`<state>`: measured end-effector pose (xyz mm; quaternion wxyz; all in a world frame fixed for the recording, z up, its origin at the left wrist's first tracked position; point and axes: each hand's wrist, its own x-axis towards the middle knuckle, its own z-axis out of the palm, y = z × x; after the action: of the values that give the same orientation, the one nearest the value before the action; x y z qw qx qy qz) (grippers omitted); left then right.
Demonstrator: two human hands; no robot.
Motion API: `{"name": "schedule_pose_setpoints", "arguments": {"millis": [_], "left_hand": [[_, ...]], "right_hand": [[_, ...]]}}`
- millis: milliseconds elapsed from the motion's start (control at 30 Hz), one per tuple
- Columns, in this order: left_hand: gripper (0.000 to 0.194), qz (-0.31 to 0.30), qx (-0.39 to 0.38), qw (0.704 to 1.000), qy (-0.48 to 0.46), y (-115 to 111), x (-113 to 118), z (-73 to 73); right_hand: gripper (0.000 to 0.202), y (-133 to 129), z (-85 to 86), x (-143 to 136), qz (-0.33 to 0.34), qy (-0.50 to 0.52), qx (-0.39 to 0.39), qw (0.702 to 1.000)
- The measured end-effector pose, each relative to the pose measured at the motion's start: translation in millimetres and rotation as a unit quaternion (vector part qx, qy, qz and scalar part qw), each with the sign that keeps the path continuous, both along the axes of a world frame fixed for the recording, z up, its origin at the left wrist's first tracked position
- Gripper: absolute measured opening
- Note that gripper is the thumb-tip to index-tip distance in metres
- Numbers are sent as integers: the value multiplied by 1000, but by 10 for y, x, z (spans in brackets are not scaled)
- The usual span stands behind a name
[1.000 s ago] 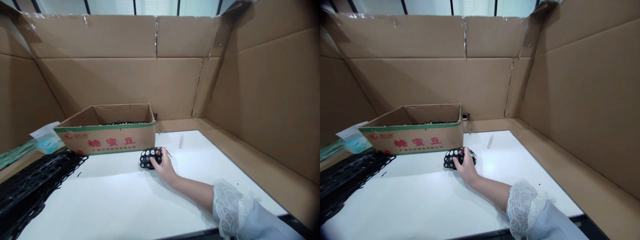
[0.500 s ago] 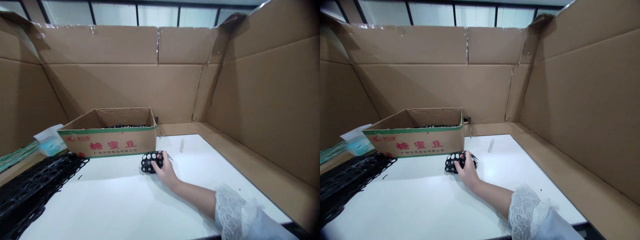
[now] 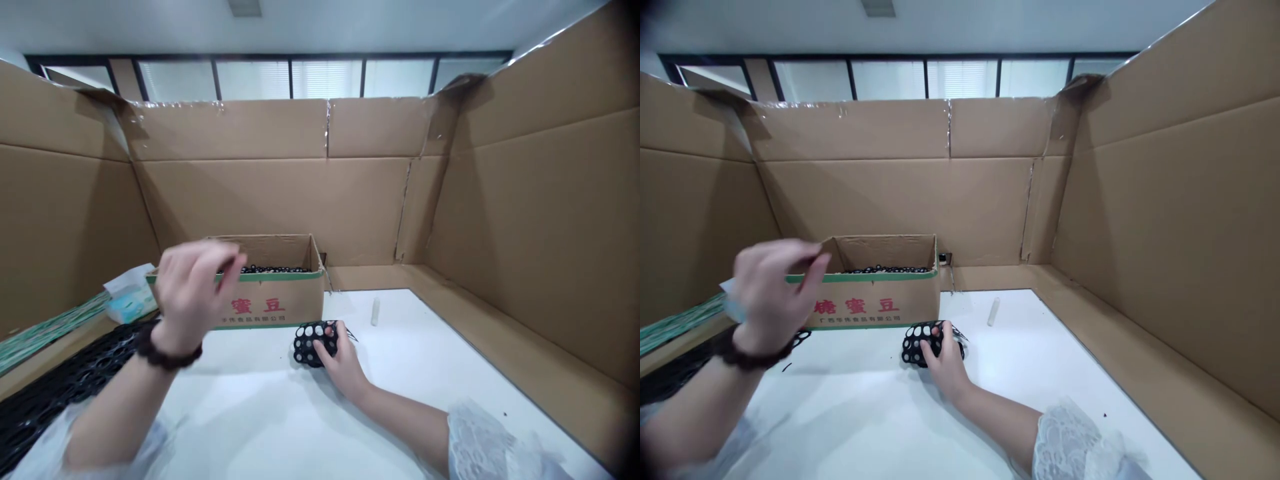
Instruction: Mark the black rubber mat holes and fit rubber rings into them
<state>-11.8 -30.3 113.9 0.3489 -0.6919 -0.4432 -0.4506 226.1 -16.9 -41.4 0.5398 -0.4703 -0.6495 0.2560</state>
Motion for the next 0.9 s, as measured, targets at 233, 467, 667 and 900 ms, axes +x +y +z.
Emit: {"name": "schedule_pose_setpoints", "arguments": {"millis": [233, 467, 667, 900], "left_hand": [[32, -22, -113, 993, -14, 36, 212, 522], [25, -153, -312, 920, 182, -66, 344, 79], [19, -169, -359, 891, 221, 192, 633, -349], [21, -266, -454, 840, 133, 208, 664, -272]], "right_hand": [[20, 30, 25, 31, -12, 27, 20, 999], [24, 33, 329, 49, 1, 122, 19, 992], [28, -119, 531, 24, 61, 164, 32, 984], [21, -130, 348, 3, 94, 149, -62, 983]]}}
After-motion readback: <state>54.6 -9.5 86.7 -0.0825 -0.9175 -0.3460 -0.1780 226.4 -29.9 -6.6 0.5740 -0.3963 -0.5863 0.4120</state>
